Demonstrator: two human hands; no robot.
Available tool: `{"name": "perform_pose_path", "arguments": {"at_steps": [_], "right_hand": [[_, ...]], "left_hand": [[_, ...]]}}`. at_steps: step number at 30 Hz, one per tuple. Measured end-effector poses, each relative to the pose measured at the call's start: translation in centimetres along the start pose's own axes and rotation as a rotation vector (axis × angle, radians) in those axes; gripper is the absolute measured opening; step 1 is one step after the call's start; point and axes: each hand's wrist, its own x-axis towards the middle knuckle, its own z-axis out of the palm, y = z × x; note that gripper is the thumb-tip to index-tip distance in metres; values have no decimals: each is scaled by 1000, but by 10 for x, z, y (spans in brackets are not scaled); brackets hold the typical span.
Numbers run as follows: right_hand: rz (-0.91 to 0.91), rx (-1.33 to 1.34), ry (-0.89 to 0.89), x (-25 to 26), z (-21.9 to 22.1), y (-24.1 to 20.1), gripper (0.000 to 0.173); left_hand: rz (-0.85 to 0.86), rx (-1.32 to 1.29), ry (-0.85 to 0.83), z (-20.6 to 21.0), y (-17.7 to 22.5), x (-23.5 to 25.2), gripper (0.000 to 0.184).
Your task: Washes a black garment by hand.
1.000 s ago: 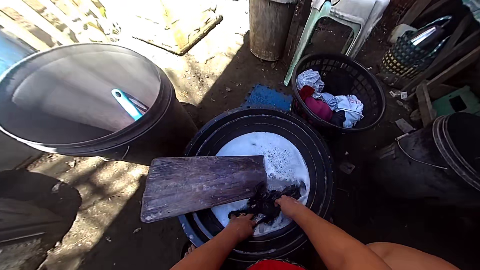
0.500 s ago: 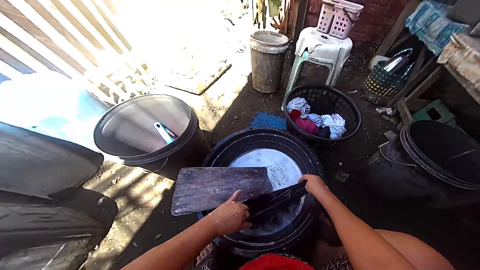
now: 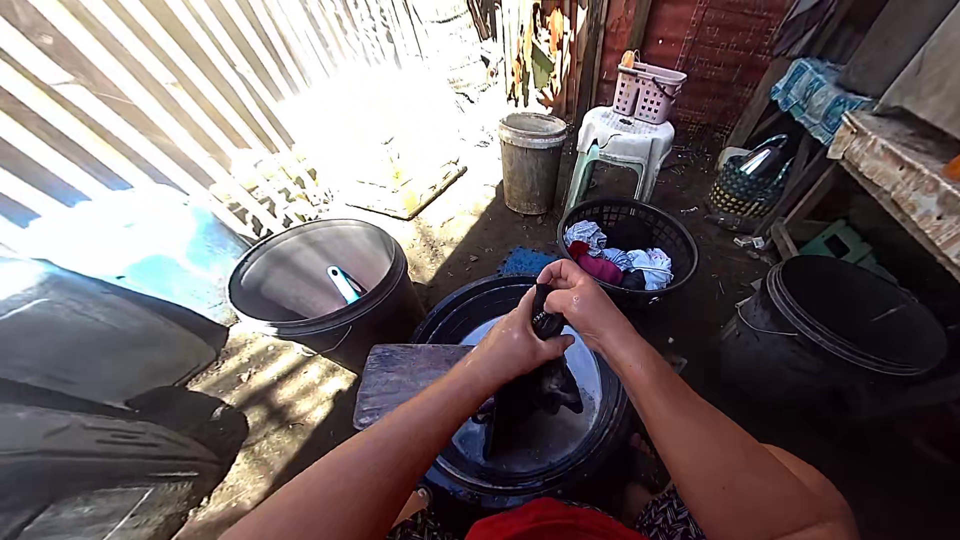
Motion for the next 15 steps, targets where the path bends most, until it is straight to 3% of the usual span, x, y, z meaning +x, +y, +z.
{"name": "perform_pose_path", "arguments": {"at_steps": [2,3,7,9,10,12,15], "right_hand": [[-102,23,-67,-1,1,2,24],[-125,8,-108,-2,-3,7,32],[-116,-262,-278,-20,-26,53,112],[20,-320,-278,-26,-24,107,134],[88,-327,-256,-26,-18,136,136],[148,-299,-191,-19,-3,175,122],[-4,-354,-56,-2,19,180,74]], "left_hand": [[10,57,108,5,-8,7,58],[-20,39,136,5,-10,11,45],[-176,-259,228,-1,-3,25,28],[-205,-465,272,-6,12,30,34],[-201,-562,289,-8,22,32,36],[-158,-772,307,-12,45,32,39],[-58,-1046,331,-20,71,18,40]]}}
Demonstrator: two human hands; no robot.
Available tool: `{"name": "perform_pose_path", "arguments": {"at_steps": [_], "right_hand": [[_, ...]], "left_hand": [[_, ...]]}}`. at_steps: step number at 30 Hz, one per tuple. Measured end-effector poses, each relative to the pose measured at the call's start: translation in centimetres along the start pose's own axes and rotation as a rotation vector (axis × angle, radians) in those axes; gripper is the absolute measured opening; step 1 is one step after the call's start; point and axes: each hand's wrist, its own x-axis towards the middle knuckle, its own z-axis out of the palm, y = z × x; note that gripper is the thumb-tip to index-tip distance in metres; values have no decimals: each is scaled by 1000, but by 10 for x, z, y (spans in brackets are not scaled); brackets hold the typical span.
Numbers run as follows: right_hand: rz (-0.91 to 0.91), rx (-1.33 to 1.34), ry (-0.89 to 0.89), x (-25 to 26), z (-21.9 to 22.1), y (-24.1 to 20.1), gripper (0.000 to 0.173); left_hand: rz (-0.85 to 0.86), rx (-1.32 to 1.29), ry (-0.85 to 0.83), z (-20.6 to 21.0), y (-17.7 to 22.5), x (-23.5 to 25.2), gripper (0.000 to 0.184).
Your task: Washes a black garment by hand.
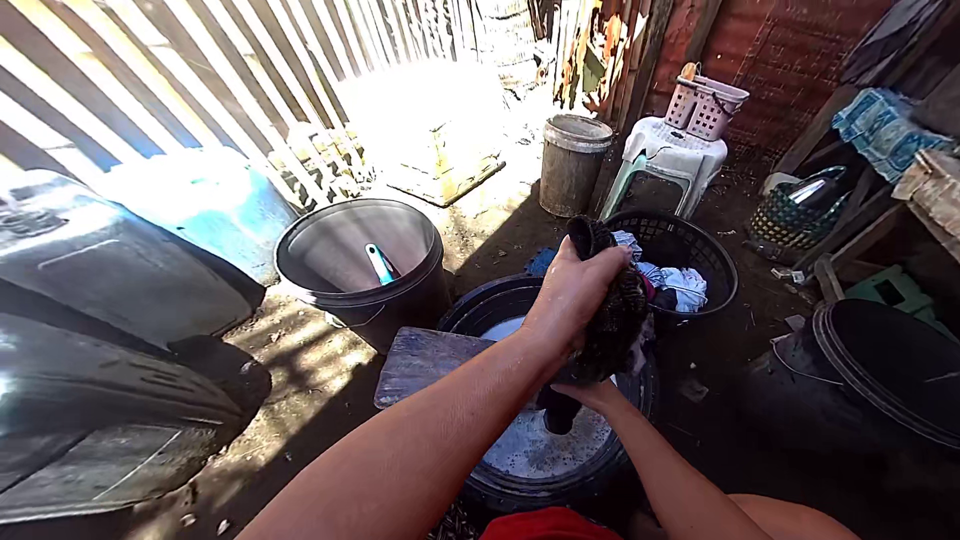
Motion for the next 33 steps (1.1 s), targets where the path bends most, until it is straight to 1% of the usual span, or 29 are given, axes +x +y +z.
{"name": "perform_pose_path", "arguments": {"at_steps": [2,3,4,6,7,8,10,11,12,13,14,16,17,19,21,22,23,24,25,26,27,28,29,30,31,32,33], "right_hand": [[-134,-252,134,9,-2,-21,50],[-144,-330,178,14,-7,-28,44],[-153,-291,233,20,-13,-30,44],[-155,95,390,39,-21,-36,53],[-145,290,431,47,-25,-41,55],[-131,452,464,56,-26,-47,57],[-157,609,467,66,-21,-70,60],[-186,636,459,70,-15,-82,56],[-221,627,444,75,-8,-92,53],[-254,589,435,79,0,-98,51],[-269,540,422,81,5,-103,49],[-257,503,371,79,10,-111,43],[-244,541,345,76,9,-117,39],[-245,767,267,69,-1,-126,28],[-326,1009,113,59,-16,-122,26],[-366,1086,27,52,-23,-117,27],[-358,1131,24,46,-27,-112,24],[-315,1133,79,42,-30,-110,20],[-264,1119,116,38,-34,-107,19],[-217,1125,127,37,-38,-106,23],[-198,1122,94,39,-43,-104,29],[-233,1123,10,42,-50,-103,26],[-266,1147,-94,49,-56,-105,20],[-288,1126,-186,57,-63,-104,19],[-269,1027,-220,66,-71,-101,26],[-245,858,-168,68,-79,-101,33],[-209,601,-137,67,-90,-103,50]], "left_hand": [[49,-122,26,-10,12,-12,40],[84,-164,60,-22,17,-16,37],[112,-182,107,-39,21,-18,33],[122,-142,222,-88,22,-18,35],[85,-90,278,-116,16,-15,38],[6,-18,328,-142,5,-11,41],[-237,135,383,-179,-29,-4,52],[-345,236,344,-185,-43,-4,60],[-414,340,253,-183,-50,-7,74],[-435,437,148,-174,-52,-9,90],[-393,528,51,-160,-54,-10,101],[-191,637,-74,-135,-71,1,119],[-57,673,-86,-128,-85,9,125],[183,694,-68,-122,-109,21,131],[333,643,-94,-118,-117,20,135],[375,578,-129,-115,-114,20,138],[394,495,-176,-111,-110,22,140],[403,426,-233,-108,-105,25,142],[394,369,-293,-106,-100,28,141],[353,315,-348,-106,-96,29,139],[309,260,-387,-105,-91,28,132],[268,228,-395,-104,-88,27,118],[232,222,-374,-103,-84,25,98],[193,249,-328,-103,-83,25,79],[145,310,-274,-103,-83,26,66],[114,381,-223,-105,-84,29,59],[104,458,-169,-107,-84,32,55]]}}
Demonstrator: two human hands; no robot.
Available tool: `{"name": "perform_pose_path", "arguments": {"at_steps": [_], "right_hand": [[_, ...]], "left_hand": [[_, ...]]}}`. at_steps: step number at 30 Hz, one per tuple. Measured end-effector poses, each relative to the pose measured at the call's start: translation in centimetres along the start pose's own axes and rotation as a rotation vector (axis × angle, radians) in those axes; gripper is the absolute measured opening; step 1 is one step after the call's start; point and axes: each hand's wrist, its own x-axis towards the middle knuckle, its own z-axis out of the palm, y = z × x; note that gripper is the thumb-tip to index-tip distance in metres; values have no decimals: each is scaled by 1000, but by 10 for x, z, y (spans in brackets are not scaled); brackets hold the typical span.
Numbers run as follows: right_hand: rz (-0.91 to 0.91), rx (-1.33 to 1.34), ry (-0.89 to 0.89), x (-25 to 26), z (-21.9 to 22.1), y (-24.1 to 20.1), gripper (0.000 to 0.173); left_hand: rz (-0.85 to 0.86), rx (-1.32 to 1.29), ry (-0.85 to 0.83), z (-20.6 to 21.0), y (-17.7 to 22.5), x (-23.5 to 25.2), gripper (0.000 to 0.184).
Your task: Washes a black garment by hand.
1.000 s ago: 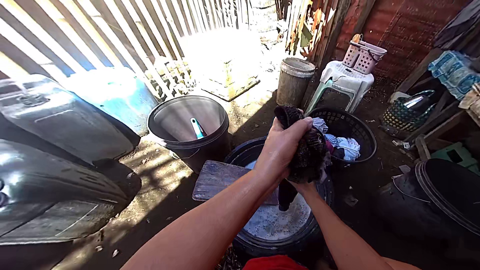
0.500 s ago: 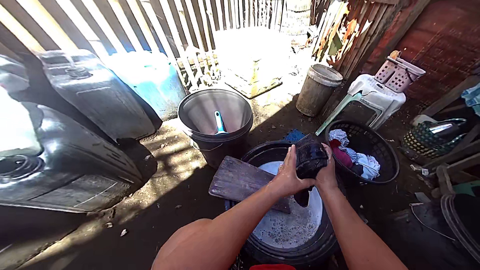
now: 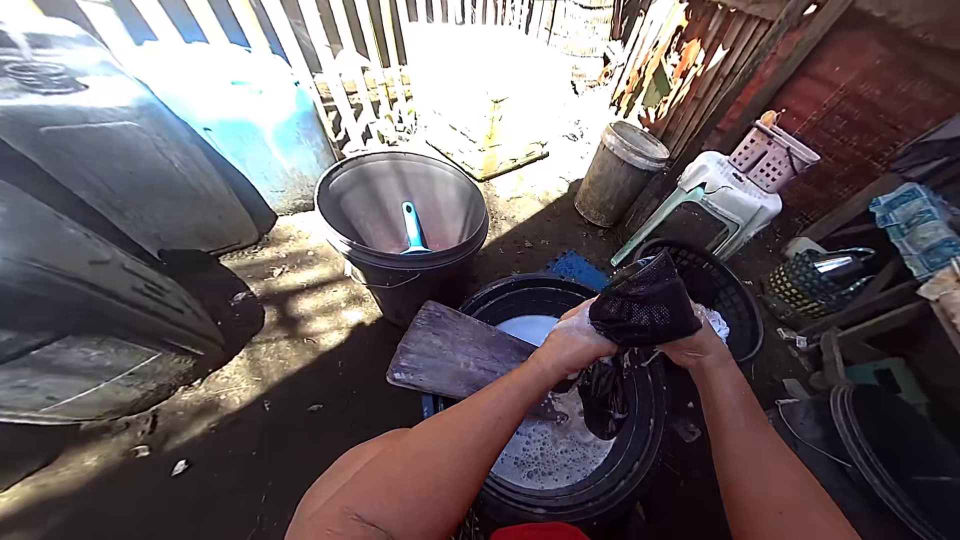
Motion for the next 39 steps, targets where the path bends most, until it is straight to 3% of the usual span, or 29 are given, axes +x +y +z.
{"name": "perform_pose_path", "arguments": {"at_steps": [2,4,6,8,11,14,16,18,21,23,25,27,28,32,36,39], "right_hand": [[190,-310,-59,-5,-10,-19,84],[323,-180,-115,-8,-18,-23,108],[358,-29,-84,-9,-14,-23,118],[314,-77,70,-1,7,-16,101],[106,-71,281,10,30,-1,49],[-78,-159,322,12,36,0,36],[-156,-219,245,12,34,-3,34],[-156,-226,150,14,29,-5,31],[-92,-68,116,12,26,0,30],[-76,65,182,7,30,3,27],[-63,193,309,6,40,0,26],[-5,402,450,9,51,-6,21],[41,516,528,12,58,-10,20],[87,799,735,31,72,-5,25],[43,833,898,48,69,24,33],[70,803,988,53,62,42,37]], "left_hand": [[7,225,79,-4,-7,4,55],[88,508,133,-5,-13,6,54],[222,752,147,1,-14,6,52],[353,884,136,9,-14,4,49],[408,853,142,14,-20,4,40],[227,687,68,6,-16,10,59],[191,599,-2,1,-13,12,48],[179,493,-155,-7,-5,13,42],[315,330,-347,-19,1,15,41],[293,374,-408,-22,4,22,39],[165,379,-420,-26,2,29,54],[20,171,-391,-32,-5,28,81],[-10,18,-343,-33,-9,26,85],[97,-520,-180,-26,-37,24,69],[-105,-1003,53,-6,-47,26,86],[-266,-1266,190,-9,-36,30,88]]}}
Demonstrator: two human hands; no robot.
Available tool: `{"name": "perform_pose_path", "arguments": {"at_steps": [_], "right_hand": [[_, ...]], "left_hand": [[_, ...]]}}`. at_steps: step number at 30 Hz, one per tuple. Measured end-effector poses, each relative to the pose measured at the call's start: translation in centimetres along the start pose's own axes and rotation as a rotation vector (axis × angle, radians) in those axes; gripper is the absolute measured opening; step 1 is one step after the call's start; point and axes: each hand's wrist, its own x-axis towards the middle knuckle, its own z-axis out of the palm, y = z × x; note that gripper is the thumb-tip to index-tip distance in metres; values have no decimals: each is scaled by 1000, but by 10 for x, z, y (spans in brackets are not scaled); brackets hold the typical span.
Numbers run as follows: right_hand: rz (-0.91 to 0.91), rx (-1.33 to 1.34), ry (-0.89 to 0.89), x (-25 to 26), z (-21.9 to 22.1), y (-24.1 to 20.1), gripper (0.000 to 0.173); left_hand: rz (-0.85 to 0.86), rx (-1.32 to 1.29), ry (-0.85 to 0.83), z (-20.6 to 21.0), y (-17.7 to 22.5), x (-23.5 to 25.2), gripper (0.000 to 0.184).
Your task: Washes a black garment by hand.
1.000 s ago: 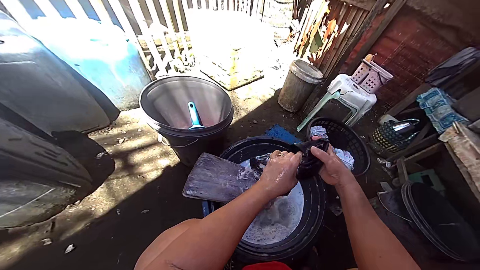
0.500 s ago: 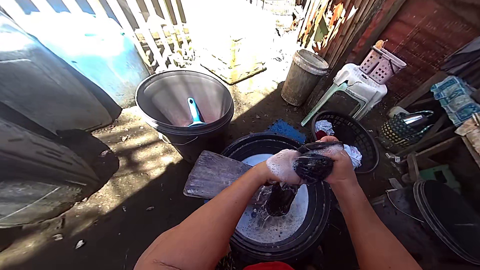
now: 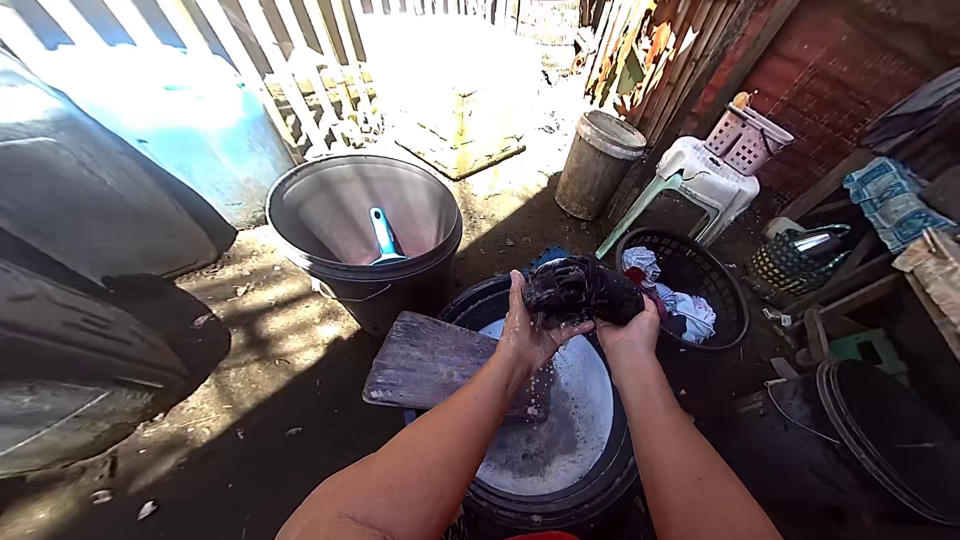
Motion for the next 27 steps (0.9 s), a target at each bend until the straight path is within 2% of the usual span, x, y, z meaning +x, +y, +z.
{"name": "perform_pose_path", "arguments": {"at_steps": [2,5,7,8,10,12,13,15,18,22,25,27], "right_hand": [[-10,-25,26,2,-1,3,36],[-40,-128,-4,1,-3,8,32],[-106,-290,-84,-7,-6,11,23],[-169,-397,-179,-12,-12,12,22],[-345,-635,-430,-23,-26,12,22],[-619,-868,-730,-38,-44,8,23],[-788,-972,-888,-48,-50,5,23],[-1045,-1169,-1004,-64,-51,6,20],[-1216,-1419,-1115,-83,-55,6,21],[-1370,-1521,-1253,-88,-74,11,10],[-1408,-1581,-1305,-93,-92,17,5],[-1399,-1622,-1350,-95,-103,21,9]], "left_hand": [[15,-45,38,6,5,0,87],[56,34,17,1,7,4,86],[55,146,79,0,11,6,79],[56,199,137,1,15,7,70],[73,281,204,-2,23,9,48],[82,330,192,-5,27,5,30],[68,348,197,-5,26,1,28],[20,372,214,2,22,-10,30],[-90,434,235,10,15,-20,32],[-130,814,52,-8,8,-9,27],[-166,1284,-62,10,7,-22,31],[-218,1456,-113,11,-3,-20,28]]}}
